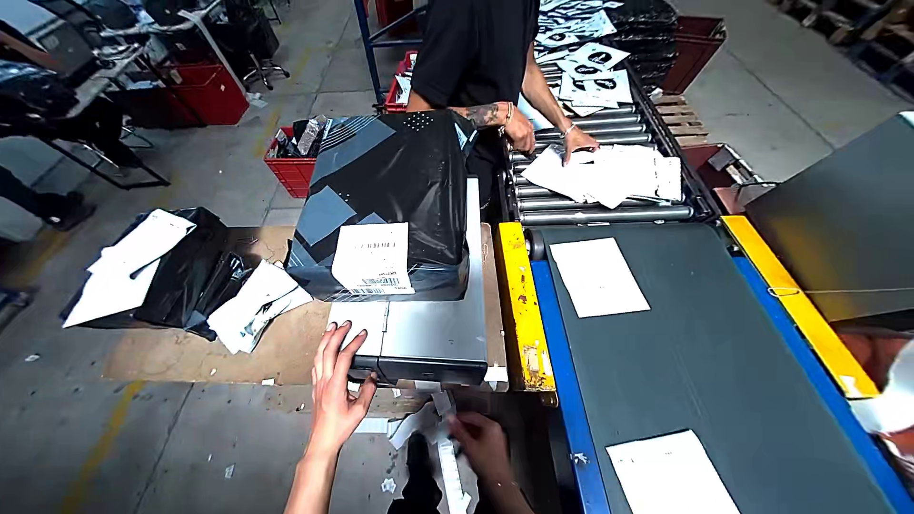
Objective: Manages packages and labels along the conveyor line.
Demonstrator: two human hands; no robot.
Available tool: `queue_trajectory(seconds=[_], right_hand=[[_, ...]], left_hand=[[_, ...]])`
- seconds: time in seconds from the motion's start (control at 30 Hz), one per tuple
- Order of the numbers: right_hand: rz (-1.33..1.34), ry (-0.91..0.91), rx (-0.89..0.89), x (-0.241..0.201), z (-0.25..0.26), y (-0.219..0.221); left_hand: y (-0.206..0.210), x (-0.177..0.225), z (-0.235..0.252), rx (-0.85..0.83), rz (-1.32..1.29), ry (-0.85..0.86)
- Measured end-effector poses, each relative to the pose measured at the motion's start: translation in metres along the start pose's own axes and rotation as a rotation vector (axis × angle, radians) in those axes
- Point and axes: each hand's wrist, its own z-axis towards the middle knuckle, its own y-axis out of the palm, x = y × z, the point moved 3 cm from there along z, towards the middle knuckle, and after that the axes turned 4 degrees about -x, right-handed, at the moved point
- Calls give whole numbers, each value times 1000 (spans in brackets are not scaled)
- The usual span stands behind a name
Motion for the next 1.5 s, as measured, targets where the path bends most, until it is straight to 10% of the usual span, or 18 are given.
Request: queue_trajectory(seconds=[0.13,0.33,0.43,0.6,0.73,0.9,1.03,1.13,1.37,1.5], right_hand=[[461,412,59,-67,37,69],[394,262,208,-75,34,61],[280,207,214,-46,14,-37],[-23,411,732,73,92,-307],[-554,738,493,116,59,-360],[-812,587,276,86,-23,-281],[-245,135,50,16,-1,-47],[242,301,-54,-31,26,47],[548,269,218,-80,39,77],[333,268,133,-48,8,-35]], left_hand=[[-8,-3,-1,-55,-17,31],[-7,-6,3,-62,-11,131],[-6,-6,5,-78,-27,168],[0,-1,7,-53,9,111],[-2,12,7,4,23,48],[-6,6,3,20,19,10],[-6,3,0,9,1,-10],[-11,2,-3,-35,-19,3],[-14,-6,-4,-54,-31,83],[-11,-4,1,-104,-26,170]])
